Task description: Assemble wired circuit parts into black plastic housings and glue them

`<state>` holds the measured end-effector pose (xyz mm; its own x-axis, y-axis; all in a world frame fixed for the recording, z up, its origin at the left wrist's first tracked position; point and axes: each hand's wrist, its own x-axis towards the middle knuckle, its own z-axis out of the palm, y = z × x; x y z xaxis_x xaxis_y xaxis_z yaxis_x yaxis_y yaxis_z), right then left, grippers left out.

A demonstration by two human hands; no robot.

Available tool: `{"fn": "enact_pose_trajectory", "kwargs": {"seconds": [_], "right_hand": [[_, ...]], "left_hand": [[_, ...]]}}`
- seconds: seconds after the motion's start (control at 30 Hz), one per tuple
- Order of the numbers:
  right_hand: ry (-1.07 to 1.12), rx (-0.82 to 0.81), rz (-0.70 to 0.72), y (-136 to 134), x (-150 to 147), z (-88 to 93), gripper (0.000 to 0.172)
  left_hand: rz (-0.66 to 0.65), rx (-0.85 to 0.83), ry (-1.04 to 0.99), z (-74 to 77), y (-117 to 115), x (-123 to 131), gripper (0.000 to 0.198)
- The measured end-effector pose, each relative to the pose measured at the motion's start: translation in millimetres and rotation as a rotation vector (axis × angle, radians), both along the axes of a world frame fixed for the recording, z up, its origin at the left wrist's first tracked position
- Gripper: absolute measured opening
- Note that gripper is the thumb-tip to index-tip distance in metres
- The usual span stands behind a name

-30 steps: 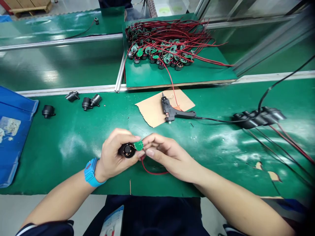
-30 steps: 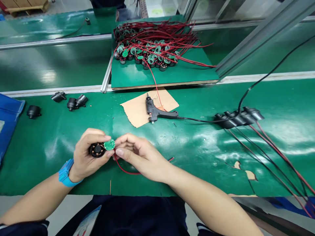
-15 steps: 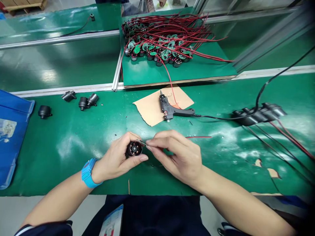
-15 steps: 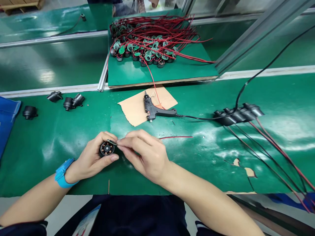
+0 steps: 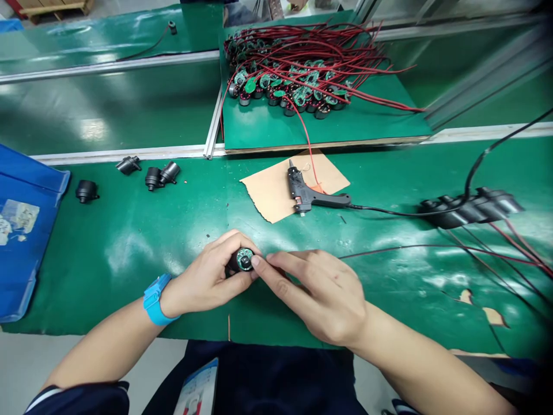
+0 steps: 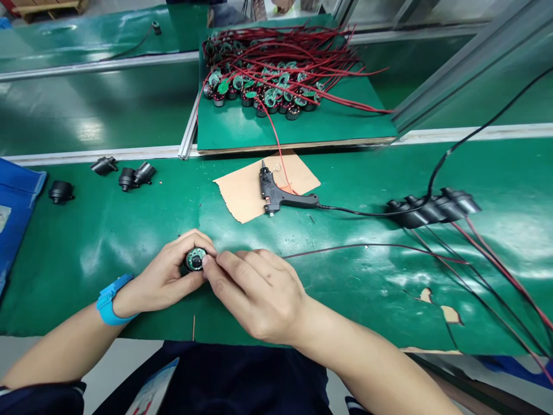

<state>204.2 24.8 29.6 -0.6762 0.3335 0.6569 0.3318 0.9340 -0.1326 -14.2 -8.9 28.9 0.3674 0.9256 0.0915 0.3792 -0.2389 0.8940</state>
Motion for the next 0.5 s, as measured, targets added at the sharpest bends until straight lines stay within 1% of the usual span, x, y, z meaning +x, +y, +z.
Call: {"fn": "enact_pose_trajectory", "kwargs": {"seconds": [0.1,0.2,0.27,0.37,0.5], "right_hand": [[-0.018,0.056,-0.038,-4.2,-1.9,0.0,0.025],[-0.081,0.117,-0.044,-6.2,-4.6,4.7,0.020],[-0.108,0.131,-0.036,-5.9,-6.2,8.2,0.020],[-0.099,0.103,-0.036,-2.9,-6.6,10.4,0.023],[-0.074,0.016,-0.113,1.6,-4.0,9.9,0.025]], "left_hand": [[0.005,0.019,0.004,-0.6,-1.1,0.6,0.019],[-0.017,0.002,-0.037,-0.9,-2.9,1.9,0.019],[0.010,-0.031,-0.045,-1.3,-4.0,3.4,0.019],[0.091,-0.045,-0.025,-1.2,-4.2,5.8,0.019],[0.120,0.000,-0.028,0.5,-2.4,6.8,0.017]]}}
